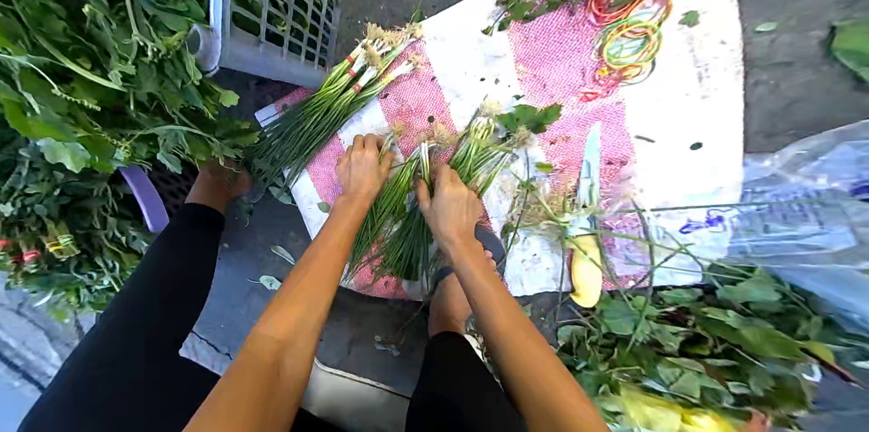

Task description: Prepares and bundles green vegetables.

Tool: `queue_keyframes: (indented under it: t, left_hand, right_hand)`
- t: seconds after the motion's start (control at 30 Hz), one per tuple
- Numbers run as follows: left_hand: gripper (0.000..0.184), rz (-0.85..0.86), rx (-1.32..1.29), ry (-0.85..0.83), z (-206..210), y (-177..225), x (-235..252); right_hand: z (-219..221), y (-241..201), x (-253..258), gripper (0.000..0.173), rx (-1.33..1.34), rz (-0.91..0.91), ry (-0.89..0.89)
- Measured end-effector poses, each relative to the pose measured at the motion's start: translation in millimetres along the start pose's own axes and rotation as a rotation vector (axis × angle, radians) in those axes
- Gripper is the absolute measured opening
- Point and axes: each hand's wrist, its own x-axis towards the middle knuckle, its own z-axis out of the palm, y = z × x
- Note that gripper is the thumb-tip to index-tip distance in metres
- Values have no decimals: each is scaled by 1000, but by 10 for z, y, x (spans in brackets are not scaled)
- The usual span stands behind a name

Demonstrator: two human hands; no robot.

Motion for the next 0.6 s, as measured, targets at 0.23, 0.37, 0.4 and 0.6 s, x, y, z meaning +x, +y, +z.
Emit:
queue_keyframes:
  t: [0.23,0.37,0.4,0.6]
  left_hand:
    - [53,77,-997,-158,-610,150,-290]
    - [30,49,-1015,-292,-1129,392,-393]
    - [29,46,-1041,-317,-1234,466,-416]
    - [28,76,-1061,-254,-1738,837,-625]
  right_hand:
    - [-272,183,-91,50,173,94,61]
    - [-599,-35,-82,42,611,-50,115]
    - [-723,-144,-75,40,705,-132,85]
    - [-1166,-597,-85,40,904,-297,-80]
